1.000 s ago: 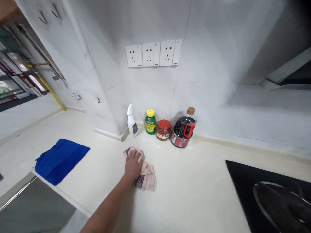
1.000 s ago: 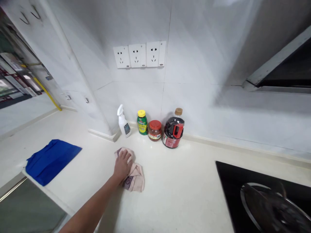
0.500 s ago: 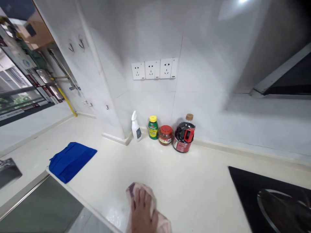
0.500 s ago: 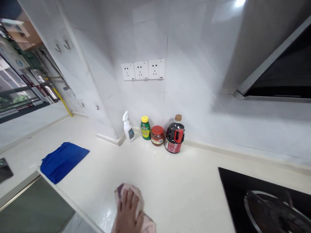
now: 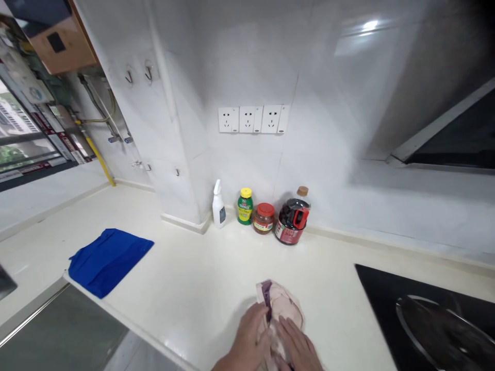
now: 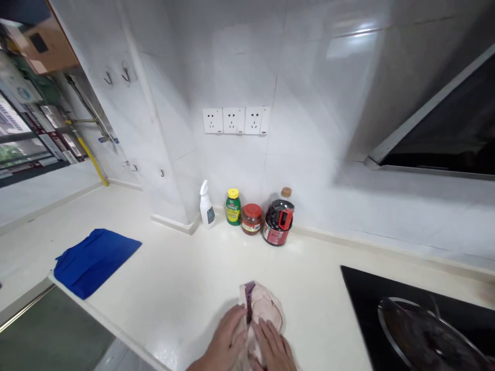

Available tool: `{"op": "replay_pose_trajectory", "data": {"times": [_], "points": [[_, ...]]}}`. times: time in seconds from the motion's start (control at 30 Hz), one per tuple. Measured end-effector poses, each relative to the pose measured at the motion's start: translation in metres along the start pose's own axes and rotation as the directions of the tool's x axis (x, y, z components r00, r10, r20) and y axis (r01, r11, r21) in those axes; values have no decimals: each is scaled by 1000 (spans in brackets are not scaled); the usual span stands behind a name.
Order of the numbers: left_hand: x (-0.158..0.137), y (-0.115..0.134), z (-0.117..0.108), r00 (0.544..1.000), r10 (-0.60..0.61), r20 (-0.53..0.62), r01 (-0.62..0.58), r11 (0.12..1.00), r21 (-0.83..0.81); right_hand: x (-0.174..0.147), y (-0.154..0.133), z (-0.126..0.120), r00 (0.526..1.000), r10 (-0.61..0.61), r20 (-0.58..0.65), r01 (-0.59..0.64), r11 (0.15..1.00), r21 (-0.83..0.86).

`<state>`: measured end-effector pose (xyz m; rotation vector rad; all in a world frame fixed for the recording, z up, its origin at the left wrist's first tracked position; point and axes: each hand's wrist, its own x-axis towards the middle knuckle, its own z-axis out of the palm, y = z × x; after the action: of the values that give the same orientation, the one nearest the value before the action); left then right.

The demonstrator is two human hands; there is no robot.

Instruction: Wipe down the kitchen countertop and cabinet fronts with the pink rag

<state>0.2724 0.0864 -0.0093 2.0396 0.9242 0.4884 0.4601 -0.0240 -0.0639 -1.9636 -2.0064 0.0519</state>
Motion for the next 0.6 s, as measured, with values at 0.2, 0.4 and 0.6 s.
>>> {"op": "replay_pose_trajectory", "data": {"times": [0.2, 0.4, 0.6], "points": [[-77, -96, -70, 940, -3, -342, 59, 986, 155, 52, -19, -8, 985, 172, 23, -171, 985, -37], [-103, -128, -107, 863, -180, -472, 211, 977, 14, 114, -79, 4, 957, 287, 43, -289, 955, 67], [-84, -105, -135, 837, -203, -508, 224, 974, -20, 100, -163, 22, 986, -19, 168, -15, 980, 196]]}}
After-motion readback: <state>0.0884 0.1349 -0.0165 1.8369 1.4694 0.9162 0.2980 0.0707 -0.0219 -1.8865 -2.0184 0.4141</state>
